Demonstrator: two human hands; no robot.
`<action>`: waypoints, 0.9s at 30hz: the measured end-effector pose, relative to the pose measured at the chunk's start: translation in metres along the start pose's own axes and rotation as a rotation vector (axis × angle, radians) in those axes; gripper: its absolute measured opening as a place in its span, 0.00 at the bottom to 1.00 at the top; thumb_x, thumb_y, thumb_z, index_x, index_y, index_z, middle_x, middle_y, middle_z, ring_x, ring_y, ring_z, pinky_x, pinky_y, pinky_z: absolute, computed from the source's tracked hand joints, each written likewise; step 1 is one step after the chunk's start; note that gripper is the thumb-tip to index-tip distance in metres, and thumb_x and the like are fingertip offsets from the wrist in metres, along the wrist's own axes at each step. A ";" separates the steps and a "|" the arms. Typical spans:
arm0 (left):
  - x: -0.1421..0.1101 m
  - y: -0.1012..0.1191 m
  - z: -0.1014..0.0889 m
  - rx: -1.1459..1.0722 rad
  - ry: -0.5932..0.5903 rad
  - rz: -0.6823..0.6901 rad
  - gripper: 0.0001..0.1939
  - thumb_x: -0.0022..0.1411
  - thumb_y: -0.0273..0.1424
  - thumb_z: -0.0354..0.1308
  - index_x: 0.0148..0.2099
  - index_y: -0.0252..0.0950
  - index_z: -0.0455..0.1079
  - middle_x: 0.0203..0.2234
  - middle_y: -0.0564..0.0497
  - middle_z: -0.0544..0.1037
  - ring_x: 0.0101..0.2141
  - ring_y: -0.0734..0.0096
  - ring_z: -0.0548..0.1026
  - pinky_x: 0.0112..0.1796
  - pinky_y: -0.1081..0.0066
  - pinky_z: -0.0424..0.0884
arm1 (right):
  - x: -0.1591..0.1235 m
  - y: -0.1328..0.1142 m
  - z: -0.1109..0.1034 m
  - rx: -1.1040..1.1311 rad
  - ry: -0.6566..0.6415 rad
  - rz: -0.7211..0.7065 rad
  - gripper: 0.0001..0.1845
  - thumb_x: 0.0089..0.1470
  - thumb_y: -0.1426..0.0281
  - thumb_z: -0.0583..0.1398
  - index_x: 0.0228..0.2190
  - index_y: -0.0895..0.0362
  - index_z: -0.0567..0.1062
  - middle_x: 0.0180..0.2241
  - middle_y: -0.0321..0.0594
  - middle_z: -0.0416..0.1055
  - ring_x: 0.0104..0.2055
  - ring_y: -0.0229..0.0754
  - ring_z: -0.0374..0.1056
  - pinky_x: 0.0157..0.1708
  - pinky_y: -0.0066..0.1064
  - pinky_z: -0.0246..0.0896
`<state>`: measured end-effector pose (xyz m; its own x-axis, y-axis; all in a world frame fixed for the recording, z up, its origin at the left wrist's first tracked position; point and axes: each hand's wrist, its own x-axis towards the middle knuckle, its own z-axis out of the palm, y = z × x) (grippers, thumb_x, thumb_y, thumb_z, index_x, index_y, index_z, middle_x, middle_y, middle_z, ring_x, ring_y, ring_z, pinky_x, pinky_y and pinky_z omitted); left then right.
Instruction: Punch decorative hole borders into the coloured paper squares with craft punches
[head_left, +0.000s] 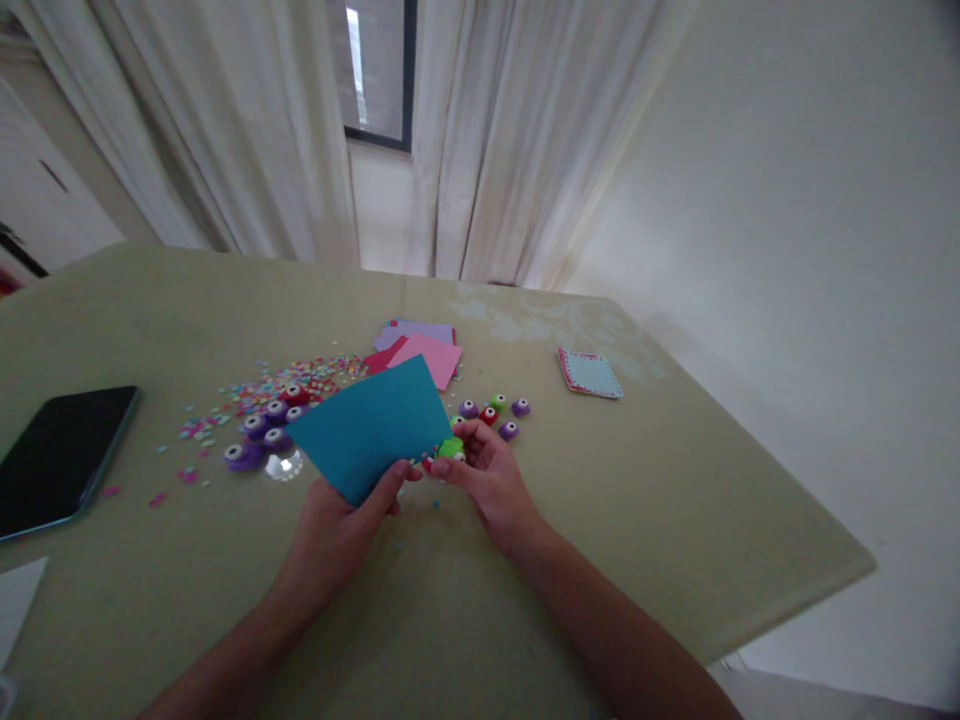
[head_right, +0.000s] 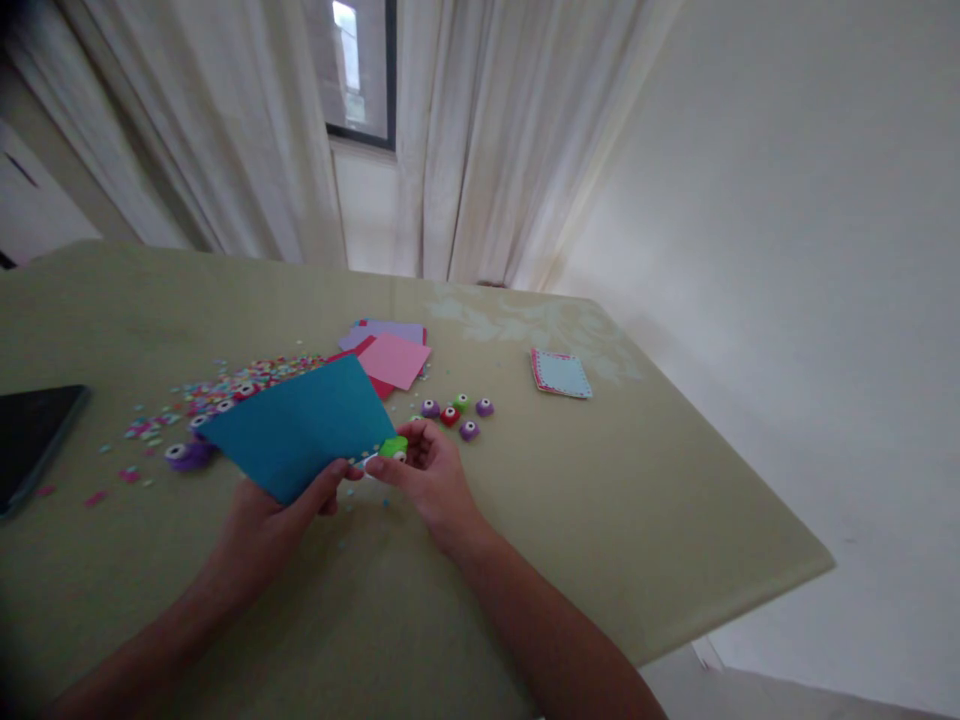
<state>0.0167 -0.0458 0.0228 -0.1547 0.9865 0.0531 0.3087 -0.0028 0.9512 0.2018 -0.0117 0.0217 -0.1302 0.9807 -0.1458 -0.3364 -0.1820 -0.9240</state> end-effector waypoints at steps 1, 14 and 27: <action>0.000 0.000 0.001 -0.010 -0.003 -0.008 0.17 0.62 0.46 0.64 0.33 0.39 0.81 0.20 0.53 0.80 0.22 0.65 0.79 0.25 0.70 0.73 | 0.000 -0.001 0.000 0.033 0.002 0.010 0.30 0.34 0.63 0.82 0.38 0.53 0.77 0.34 0.33 0.79 0.34 0.39 0.74 0.38 0.31 0.68; 0.003 -0.004 0.001 0.028 -0.030 0.004 0.18 0.62 0.46 0.63 0.33 0.38 0.83 0.19 0.51 0.80 0.22 0.62 0.79 0.25 0.67 0.73 | 0.001 -0.001 -0.003 0.087 -0.066 0.118 0.26 0.40 0.53 0.80 0.33 0.55 0.78 0.29 0.34 0.77 0.26 0.34 0.67 0.26 0.26 0.60; 0.002 -0.005 0.002 0.019 -0.087 -0.015 0.19 0.63 0.48 0.62 0.34 0.37 0.83 0.19 0.51 0.79 0.21 0.63 0.77 0.24 0.68 0.70 | -0.001 -0.003 -0.003 -0.001 -0.053 0.106 0.27 0.41 0.49 0.78 0.30 0.55 0.78 0.27 0.34 0.74 0.24 0.33 0.58 0.24 0.28 0.51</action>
<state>0.0163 -0.0431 0.0173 -0.0771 0.9970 0.0114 0.3248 0.0143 0.9457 0.2057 -0.0118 0.0237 -0.2139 0.9508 -0.2240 -0.3171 -0.2845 -0.9047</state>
